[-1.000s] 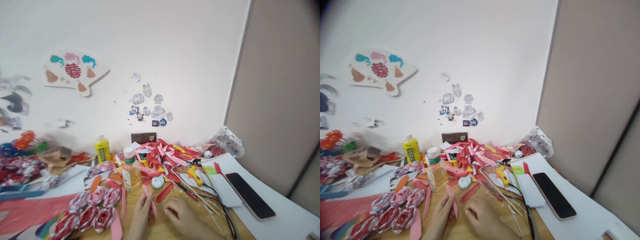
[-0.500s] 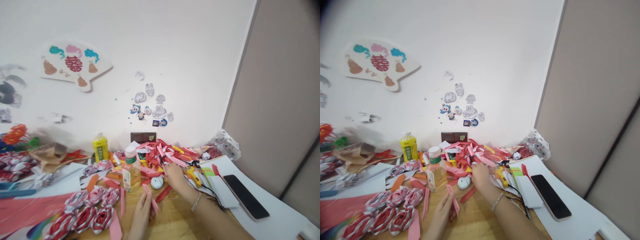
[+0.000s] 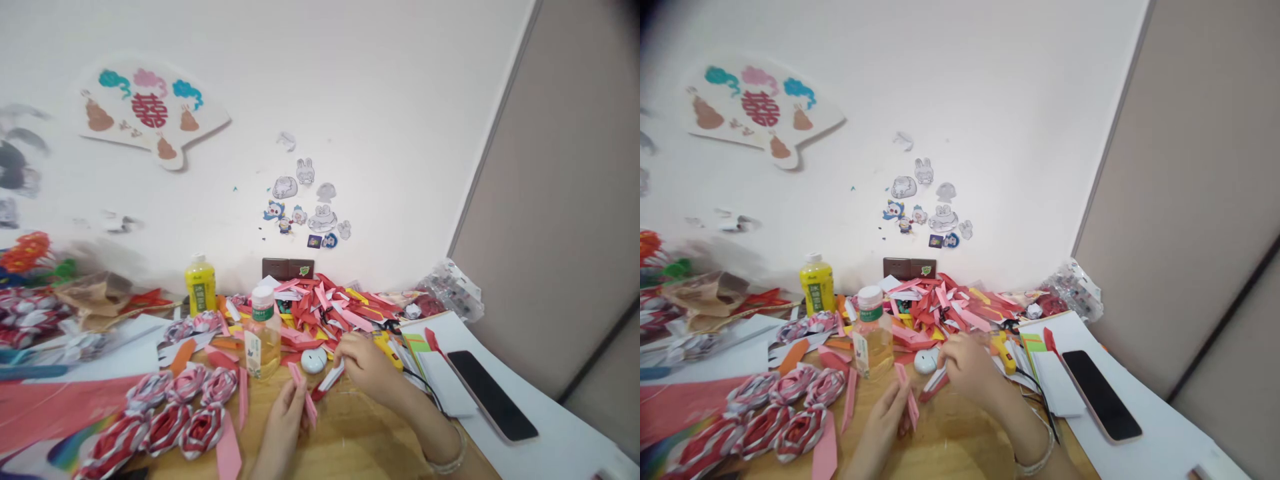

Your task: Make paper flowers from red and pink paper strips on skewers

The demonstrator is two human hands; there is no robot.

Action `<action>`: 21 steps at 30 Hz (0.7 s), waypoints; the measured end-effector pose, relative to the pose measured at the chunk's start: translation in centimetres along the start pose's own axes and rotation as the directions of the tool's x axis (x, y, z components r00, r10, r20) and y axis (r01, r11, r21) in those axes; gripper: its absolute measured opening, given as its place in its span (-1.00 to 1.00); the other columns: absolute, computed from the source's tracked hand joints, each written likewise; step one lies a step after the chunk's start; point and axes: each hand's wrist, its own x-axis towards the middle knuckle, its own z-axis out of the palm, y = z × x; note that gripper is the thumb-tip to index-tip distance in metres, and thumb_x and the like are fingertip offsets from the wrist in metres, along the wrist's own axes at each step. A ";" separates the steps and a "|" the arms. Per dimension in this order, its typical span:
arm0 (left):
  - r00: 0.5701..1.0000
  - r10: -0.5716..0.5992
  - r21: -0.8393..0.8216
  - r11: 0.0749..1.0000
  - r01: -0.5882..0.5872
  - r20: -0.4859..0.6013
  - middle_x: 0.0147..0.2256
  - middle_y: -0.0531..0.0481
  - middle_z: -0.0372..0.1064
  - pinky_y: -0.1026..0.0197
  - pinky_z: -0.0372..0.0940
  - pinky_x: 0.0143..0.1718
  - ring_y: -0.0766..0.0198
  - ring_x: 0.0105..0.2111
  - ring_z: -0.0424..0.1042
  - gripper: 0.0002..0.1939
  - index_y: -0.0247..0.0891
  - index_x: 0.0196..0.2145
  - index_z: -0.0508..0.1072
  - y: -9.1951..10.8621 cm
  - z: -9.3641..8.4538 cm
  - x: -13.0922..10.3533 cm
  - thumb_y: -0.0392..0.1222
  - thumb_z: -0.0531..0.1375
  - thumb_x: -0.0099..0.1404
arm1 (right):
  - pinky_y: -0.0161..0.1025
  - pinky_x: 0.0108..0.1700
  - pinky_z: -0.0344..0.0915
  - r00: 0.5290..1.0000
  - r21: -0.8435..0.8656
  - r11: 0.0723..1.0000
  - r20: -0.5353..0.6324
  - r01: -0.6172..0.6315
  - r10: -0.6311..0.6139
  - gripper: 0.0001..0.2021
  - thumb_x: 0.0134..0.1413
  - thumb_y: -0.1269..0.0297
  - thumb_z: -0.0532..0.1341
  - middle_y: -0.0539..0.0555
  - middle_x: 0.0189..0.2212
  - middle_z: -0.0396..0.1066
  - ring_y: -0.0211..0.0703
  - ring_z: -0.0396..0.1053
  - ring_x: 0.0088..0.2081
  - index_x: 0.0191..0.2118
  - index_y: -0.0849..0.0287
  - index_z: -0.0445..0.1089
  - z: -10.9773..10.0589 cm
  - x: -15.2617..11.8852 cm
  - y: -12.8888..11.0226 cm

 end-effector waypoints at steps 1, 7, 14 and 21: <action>1.000 0.008 0.011 1.000 -0.008 0.011 -0.71 0.20 0.10 0.33 -0.01 -0.64 0.37 -0.68 0.07 -0.43 -0.22 -0.57 0.29 0.1 0.0 -0.1 0.41 0.15 -0.07 | -0.30 -0.19 0.17 0.999 0.061 0.998 0.054 0.005 -0.008 -0.72 -0.09 0.64 0.01 0.02 -0.43 0.39 -0.20 0.31 -0.29 -0.46 0.19 0.40 -0.2 -0.1 -0.3; 0.983 0.045 0.116 0.991 -0.066 0.177 -0.66 0.16 0.11 0.30 0.05 -0.57 0.34 -0.62 0.10 -0.46 -0.24 -0.52 0.36 0.7 0.2 -1.3 0.36 0.09 0.07 | -0.38 -0.37 0.13 0.981 0.327 0.934 0.174 -0.143 0.089 -0.71 -0.02 0.53 0.08 -0.07 -0.44 0.32 -0.29 0.24 -0.42 -0.17 0.12 0.36 0.8 0.2 -0.3; 0.968 -0.064 0.000 0.998 0.066 0.243 -0.72 0.06 0.28 0.31 0.05 -0.65 0.35 -0.72 0.17 -0.37 -0.26 -0.56 0.35 0.2 0.5 -1.0 0.45 0.07 -0.03 | -0.38 -0.39 0.16 0.963 0.535 0.803 0.207 -0.260 0.174 -0.69 -0.06 0.48 0.16 -0.11 -0.51 0.23 -0.29 0.25 -0.45 -0.12 0.15 0.33 3.0 0.1 1.1; 0.978 -0.082 -0.135 0.985 0.109 0.190 -0.72 0.04 0.31 0.34 0.05 -0.68 0.37 -0.73 0.21 -0.41 -0.28 -0.54 0.38 -0.5 -0.1 -0.6 0.39 0.09 0.03 | -0.38 -0.40 0.19 0.965 0.489 0.837 0.199 -0.247 0.169 -0.68 -0.07 0.51 0.16 -0.09 -0.49 0.26 -0.28 0.28 -0.44 -0.14 0.11 0.38 2.4 0.0 0.8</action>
